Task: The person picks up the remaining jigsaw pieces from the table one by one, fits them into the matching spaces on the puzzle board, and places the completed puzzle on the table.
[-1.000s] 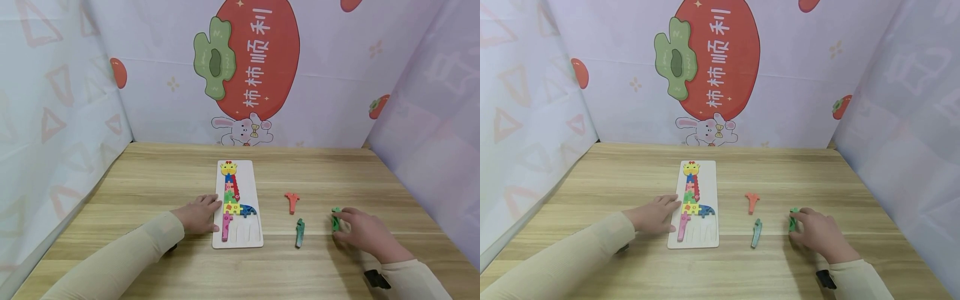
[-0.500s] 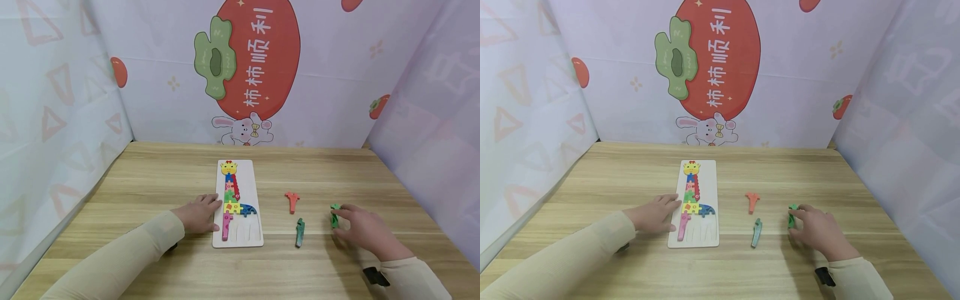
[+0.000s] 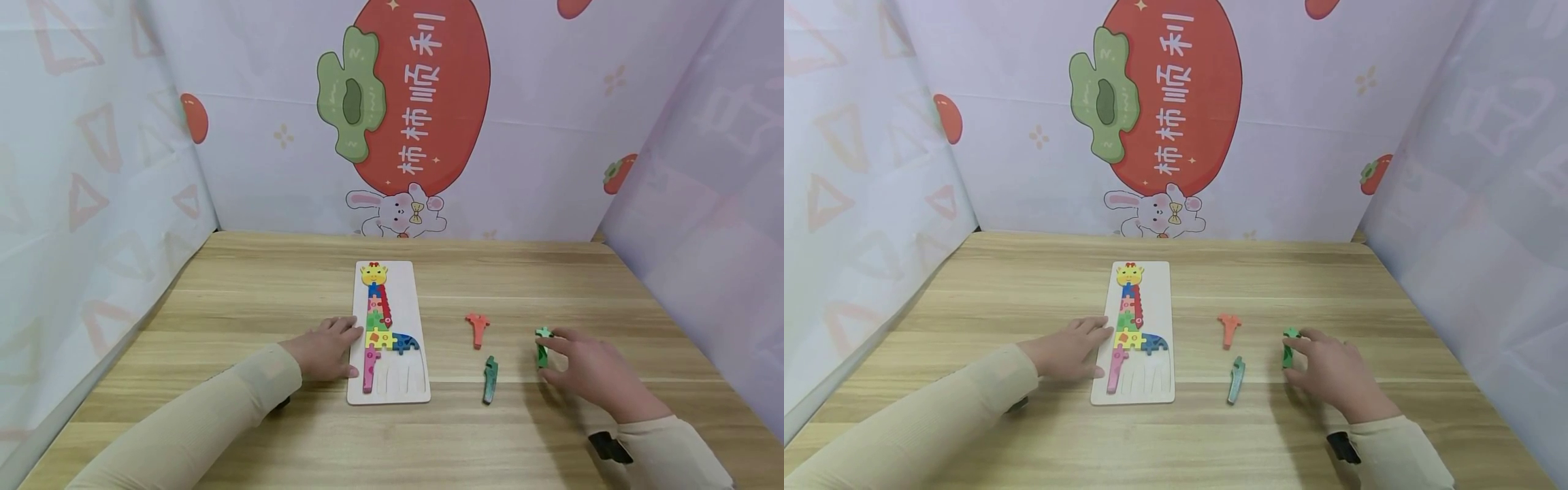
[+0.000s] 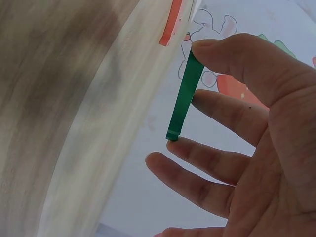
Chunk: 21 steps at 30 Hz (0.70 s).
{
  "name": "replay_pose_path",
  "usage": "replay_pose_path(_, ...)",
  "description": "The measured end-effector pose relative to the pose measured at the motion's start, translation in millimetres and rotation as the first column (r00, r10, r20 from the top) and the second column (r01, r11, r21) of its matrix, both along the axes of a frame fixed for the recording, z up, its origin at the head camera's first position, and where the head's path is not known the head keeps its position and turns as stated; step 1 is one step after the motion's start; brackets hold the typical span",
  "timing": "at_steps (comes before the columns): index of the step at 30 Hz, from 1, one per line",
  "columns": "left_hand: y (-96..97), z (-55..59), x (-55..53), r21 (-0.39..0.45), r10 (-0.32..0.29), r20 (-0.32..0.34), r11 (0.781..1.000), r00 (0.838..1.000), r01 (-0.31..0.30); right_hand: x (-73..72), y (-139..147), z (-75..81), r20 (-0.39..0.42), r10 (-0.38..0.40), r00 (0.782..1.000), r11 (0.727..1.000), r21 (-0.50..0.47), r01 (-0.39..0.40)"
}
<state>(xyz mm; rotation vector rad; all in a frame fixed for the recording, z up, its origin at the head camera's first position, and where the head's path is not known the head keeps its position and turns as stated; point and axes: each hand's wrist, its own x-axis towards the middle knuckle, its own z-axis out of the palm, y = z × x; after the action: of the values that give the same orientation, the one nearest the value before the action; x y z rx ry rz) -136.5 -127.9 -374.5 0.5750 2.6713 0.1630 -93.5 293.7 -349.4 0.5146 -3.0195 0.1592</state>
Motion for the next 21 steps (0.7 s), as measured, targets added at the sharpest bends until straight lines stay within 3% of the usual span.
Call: replay_pose_path(21,-1.1,-5.6,-3.7,-0.019,-0.016,-0.016,1.0,1.0,0.015,-4.2,-13,6.4,0.027,-0.007,1.0,1.0,0.004,0.007)
